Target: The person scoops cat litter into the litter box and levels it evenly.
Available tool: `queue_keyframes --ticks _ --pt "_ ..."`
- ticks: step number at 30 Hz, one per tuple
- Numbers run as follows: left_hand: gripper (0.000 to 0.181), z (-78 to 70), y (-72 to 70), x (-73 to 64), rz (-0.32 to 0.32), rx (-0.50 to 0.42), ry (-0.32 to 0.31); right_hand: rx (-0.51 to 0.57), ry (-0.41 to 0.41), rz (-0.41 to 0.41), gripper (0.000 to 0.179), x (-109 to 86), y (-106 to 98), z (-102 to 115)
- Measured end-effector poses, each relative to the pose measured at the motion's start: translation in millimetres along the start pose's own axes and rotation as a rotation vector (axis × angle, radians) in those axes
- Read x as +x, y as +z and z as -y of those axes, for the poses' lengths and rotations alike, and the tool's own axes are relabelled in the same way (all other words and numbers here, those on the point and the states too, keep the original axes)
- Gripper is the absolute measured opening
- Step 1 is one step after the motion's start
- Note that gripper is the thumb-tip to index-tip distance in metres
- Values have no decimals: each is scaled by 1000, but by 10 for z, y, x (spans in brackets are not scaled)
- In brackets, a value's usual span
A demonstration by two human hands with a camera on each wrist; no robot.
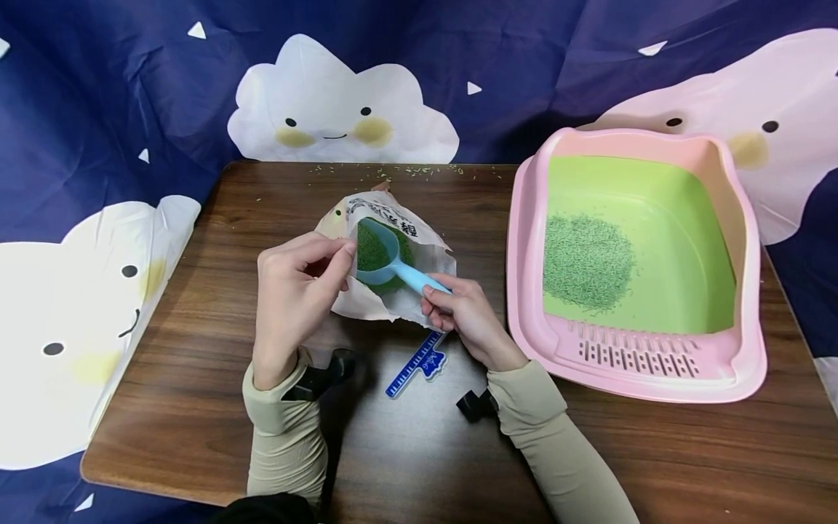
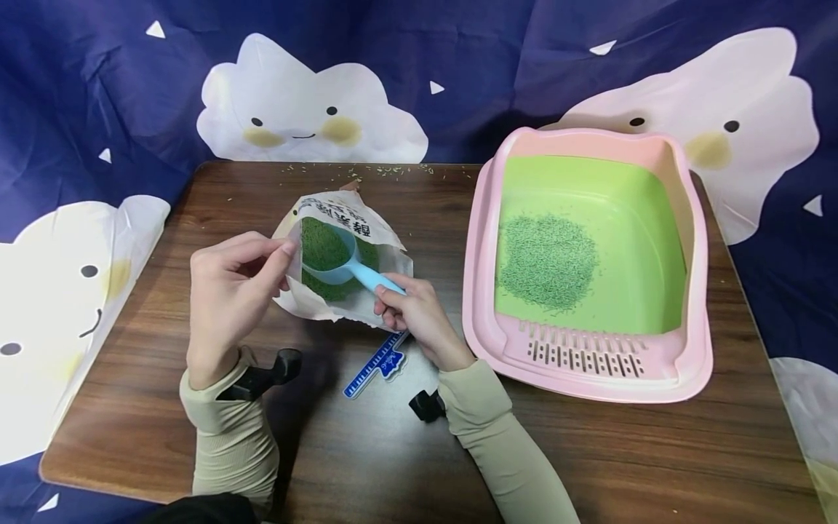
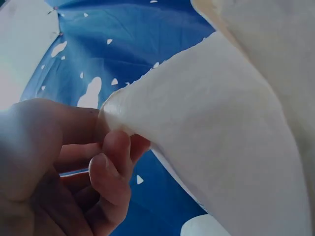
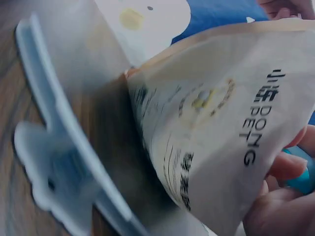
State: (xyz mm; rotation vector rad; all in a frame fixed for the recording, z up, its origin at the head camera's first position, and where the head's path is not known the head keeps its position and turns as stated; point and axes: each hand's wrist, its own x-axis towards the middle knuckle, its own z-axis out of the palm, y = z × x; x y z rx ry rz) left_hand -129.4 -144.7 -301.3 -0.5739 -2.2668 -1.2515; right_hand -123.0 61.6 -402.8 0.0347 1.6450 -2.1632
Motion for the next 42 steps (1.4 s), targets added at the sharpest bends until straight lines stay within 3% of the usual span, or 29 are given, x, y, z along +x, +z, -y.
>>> queue_keyframes --ticks 18,25,29,37,42 --pt "15 9 -6 4 -35 -20 -28 67 19 -21 33 -44 11 46" --pt "13 -257 7 57 -64 -65 -74 149 5 -36 29 -161 -54 63" --pt "13 -246 17 55 -78 -70 -83 155 5 -30 33 -254 -132 114" --pt "14 -265 9 58 -99 -96 -168 103 -5 11 41 -397 -284 282" --pt "14 -290 31 65 -86 -101 -152 112 -1 6 45 -459 -359 374"
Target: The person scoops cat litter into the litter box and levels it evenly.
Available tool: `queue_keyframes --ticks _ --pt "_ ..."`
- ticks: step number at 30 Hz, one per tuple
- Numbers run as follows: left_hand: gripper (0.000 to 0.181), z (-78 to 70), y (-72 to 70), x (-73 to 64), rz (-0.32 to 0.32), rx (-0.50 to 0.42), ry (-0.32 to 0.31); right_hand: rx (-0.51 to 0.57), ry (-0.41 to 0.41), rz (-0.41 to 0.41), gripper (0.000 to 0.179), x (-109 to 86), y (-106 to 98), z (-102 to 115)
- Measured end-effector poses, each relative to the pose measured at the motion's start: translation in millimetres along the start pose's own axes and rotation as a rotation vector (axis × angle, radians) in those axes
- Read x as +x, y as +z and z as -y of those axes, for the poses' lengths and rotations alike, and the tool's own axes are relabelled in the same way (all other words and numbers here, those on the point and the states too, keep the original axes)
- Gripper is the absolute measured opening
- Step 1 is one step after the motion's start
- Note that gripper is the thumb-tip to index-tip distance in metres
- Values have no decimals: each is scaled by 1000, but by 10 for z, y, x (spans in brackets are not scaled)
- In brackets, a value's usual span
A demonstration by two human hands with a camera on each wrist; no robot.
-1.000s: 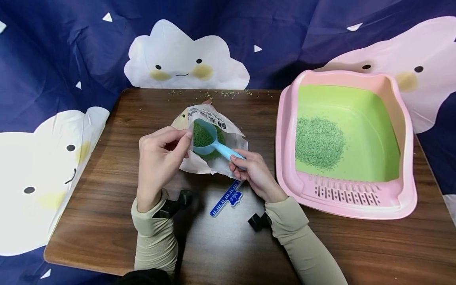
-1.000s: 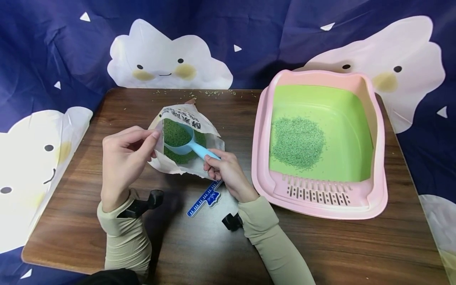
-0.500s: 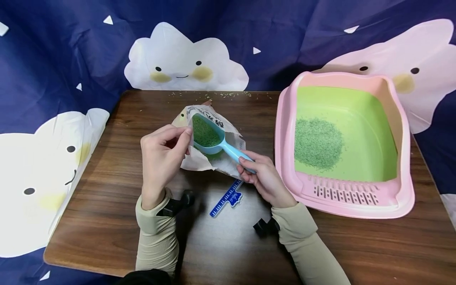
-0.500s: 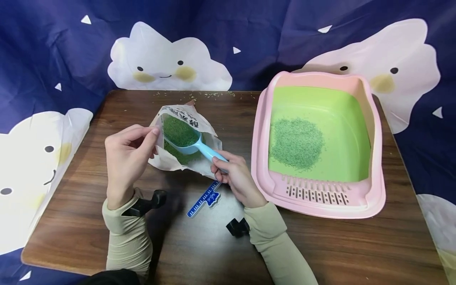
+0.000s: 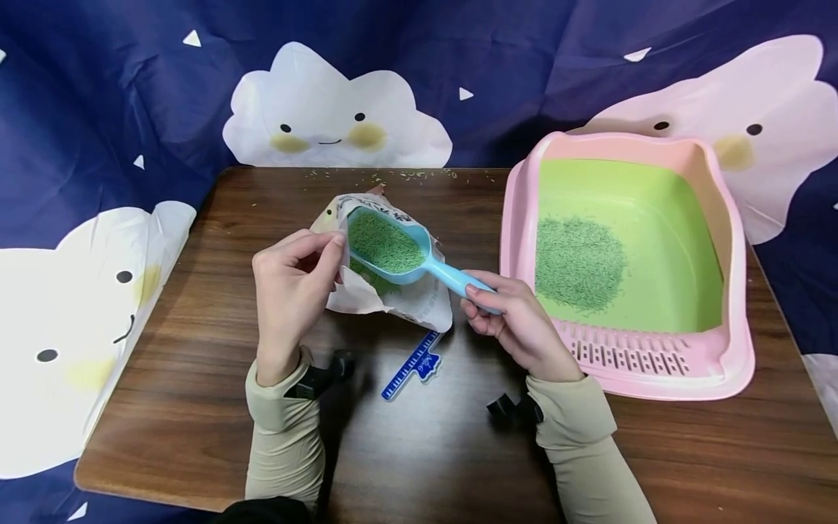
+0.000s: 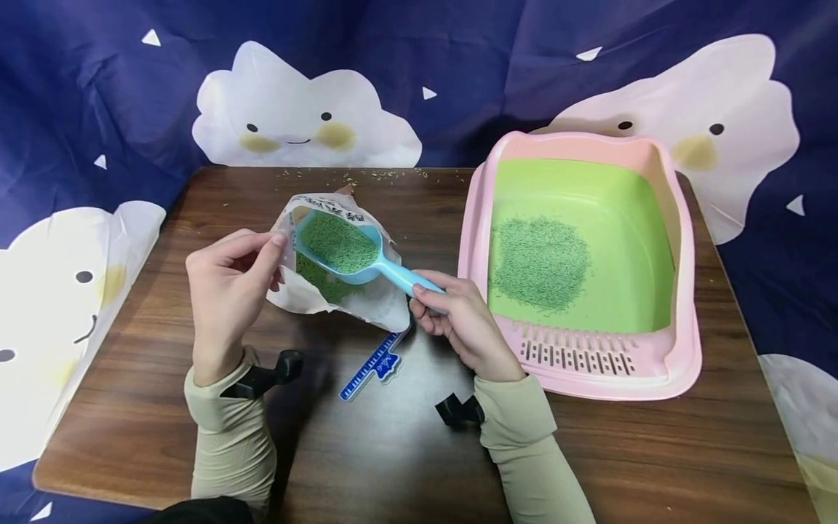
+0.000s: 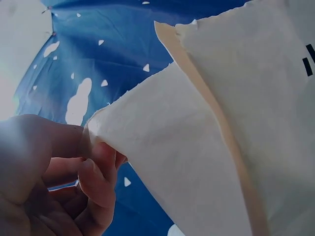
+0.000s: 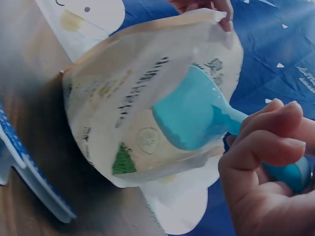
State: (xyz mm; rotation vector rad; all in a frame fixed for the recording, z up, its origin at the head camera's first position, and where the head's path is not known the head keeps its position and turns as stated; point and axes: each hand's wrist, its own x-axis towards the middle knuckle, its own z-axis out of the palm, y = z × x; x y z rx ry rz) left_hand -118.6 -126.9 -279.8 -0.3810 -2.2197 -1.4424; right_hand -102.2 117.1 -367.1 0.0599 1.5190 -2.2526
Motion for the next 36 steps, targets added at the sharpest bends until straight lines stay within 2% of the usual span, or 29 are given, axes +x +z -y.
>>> queue_keyframes --ticks 5,9,14,16,23,26,32,36 --pt "14 44 20 -11 3 -36 19 26 -3 -6 45 -65 -30 67" --pt "14 178 59 -19 6 -74 35 82 -20 12 42 -120 -76 108" --pt "15 310 106 -27 13 -70 56 124 -33 38 34 -181 -157 149" --pt "16 294 108 -26 14 -60 60 129 -47 49 31 -202 -186 165" --pt "13 53 77 -12 12 -53 45 86 -84 68 30 -265 -265 225" --pt "13 2 70 -11 19 -45 35 64 -85 63 30 -287 -283 245" --pt "13 -9 68 -15 28 -37 23 33 -96 76 30 -324 -296 274" --pt "14 44 71 -15 33 -55 25 35 -99 100 30 -344 -309 289"
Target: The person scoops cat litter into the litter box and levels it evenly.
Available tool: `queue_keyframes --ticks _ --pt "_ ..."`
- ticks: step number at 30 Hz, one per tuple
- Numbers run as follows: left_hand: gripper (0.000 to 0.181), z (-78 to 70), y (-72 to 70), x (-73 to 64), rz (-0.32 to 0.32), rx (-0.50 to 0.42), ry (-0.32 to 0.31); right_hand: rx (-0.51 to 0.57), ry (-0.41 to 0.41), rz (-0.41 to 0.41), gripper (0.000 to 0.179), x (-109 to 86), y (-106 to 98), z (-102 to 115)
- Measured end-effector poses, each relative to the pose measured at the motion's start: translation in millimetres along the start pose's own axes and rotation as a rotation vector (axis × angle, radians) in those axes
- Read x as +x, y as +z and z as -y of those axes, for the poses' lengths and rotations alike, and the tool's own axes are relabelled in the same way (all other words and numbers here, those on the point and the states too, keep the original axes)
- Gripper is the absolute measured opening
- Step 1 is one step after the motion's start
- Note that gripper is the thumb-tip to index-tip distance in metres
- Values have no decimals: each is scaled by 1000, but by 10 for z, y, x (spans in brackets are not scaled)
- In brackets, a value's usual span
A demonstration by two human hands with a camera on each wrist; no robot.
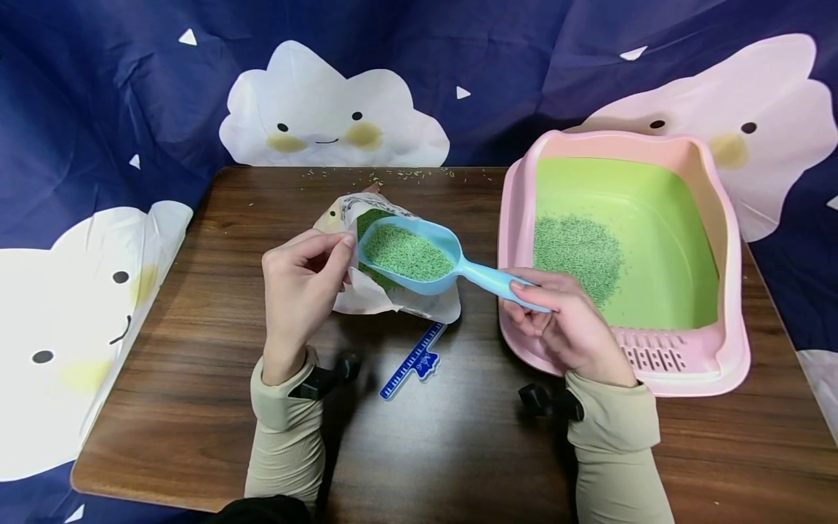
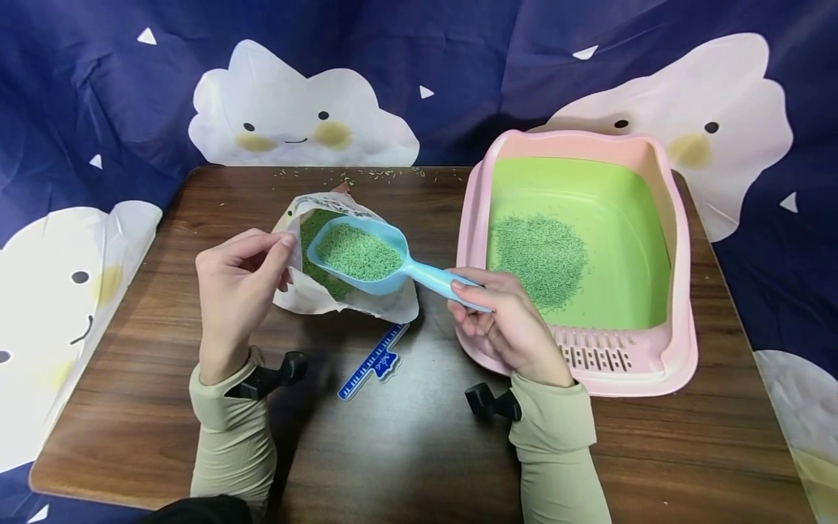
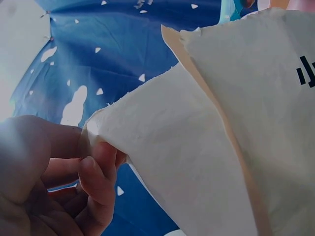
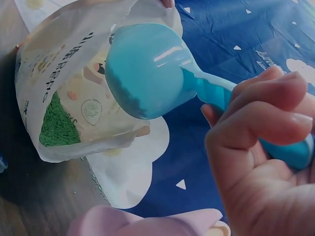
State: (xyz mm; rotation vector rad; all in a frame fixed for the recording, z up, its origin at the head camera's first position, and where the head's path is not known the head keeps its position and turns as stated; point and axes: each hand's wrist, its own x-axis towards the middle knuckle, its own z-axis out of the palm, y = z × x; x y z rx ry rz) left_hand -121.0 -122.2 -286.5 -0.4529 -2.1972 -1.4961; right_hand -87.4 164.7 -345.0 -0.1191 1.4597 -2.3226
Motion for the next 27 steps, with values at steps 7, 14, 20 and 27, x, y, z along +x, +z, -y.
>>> queue_keyframes --ticks 7,14,20,27 --pt "14 128 5 -7 -1 -4 0 -29 -21 31 30 -42 -29 33" --pt "12 -49 -13 5 21 11 -9 -81 -56 56 31 -86 -40 67" --pt "12 -51 -14 7 19 10 -9 -78 -79 106 33 -135 -57 100" --pt "12 -44 -16 4 16 10 -4 -110 -104 121 34 -228 -100 173"
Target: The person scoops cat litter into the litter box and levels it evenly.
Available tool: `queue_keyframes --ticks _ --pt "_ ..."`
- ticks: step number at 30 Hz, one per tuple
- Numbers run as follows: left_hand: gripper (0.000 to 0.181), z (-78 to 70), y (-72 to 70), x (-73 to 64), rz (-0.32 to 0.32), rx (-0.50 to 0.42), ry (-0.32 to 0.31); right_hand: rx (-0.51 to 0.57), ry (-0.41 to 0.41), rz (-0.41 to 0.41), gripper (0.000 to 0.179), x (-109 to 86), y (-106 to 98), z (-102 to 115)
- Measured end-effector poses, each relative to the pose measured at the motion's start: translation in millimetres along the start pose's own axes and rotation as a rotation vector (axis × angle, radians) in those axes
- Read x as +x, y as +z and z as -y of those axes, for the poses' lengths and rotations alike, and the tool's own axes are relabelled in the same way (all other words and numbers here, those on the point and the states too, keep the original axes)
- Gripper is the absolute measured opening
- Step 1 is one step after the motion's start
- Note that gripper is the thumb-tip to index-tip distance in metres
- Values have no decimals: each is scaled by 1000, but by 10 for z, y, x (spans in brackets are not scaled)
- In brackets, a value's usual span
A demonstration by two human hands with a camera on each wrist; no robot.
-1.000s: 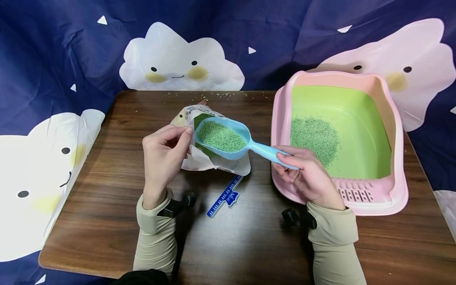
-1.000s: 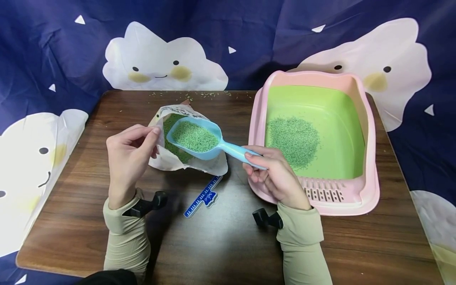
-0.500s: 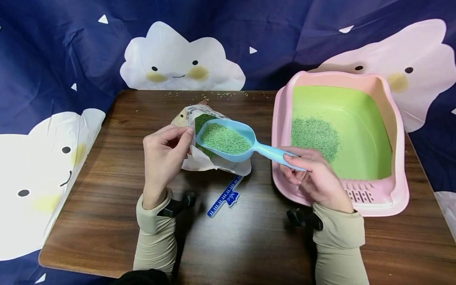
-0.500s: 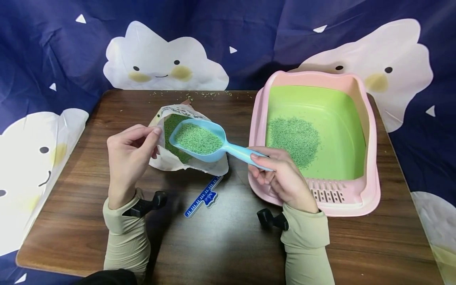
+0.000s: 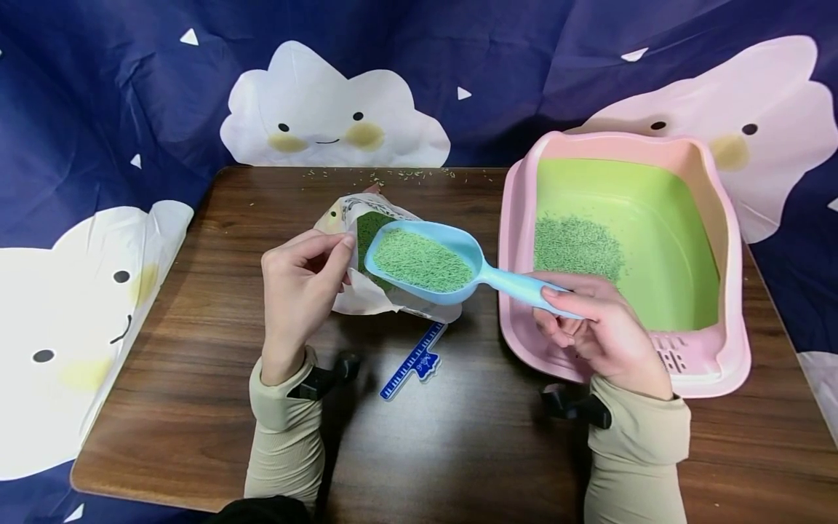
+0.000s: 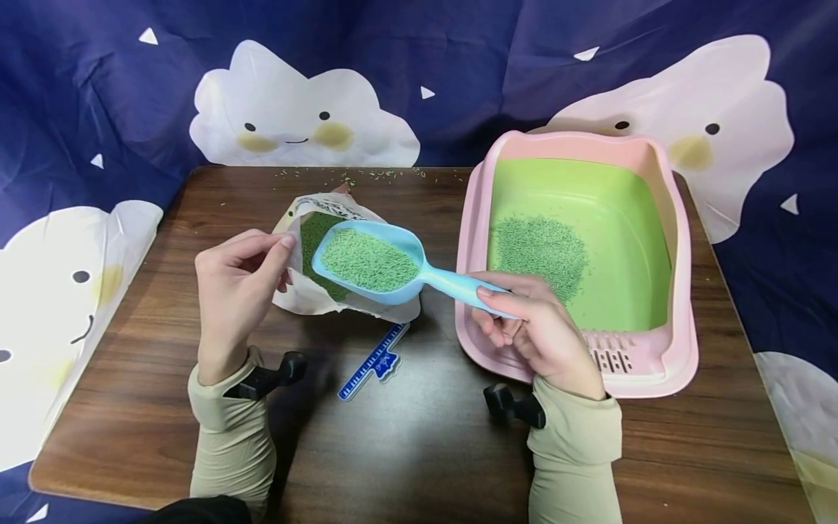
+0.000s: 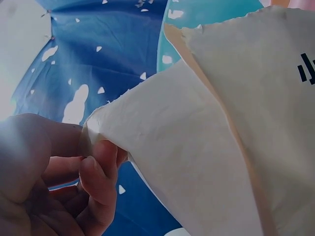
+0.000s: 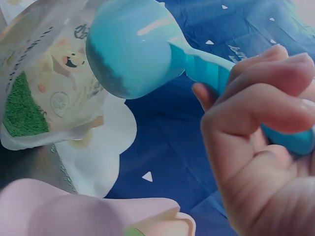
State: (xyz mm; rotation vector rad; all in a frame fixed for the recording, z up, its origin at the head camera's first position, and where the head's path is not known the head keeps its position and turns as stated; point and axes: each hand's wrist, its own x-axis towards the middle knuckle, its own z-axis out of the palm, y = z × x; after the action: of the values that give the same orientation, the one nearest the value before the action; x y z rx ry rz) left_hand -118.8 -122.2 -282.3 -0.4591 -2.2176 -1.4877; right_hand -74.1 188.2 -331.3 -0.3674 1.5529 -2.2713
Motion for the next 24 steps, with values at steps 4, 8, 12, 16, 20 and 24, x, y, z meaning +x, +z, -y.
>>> queue_keyframes --ticks 4,8,12,16,20,24 --pt "11 5 2 -2 6 -5 1 72 -42 49 36 -42 -23 26" --pt "11 2 4 -1 11 -1 -3 101 -54 75 37 -74 -35 50" --pt "12 -10 5 0 11 8 -9 83 -62 78 37 -104 -44 72" --pt "12 -21 6 -2 7 12 -13 93 -78 71 37 -129 -55 86" --pt "13 -21 5 -2 6 13 -11 118 -99 79 39 -162 -73 103" --pt "12 -15 2 -4 5 10 -9 161 -127 95 40 -202 -105 120"
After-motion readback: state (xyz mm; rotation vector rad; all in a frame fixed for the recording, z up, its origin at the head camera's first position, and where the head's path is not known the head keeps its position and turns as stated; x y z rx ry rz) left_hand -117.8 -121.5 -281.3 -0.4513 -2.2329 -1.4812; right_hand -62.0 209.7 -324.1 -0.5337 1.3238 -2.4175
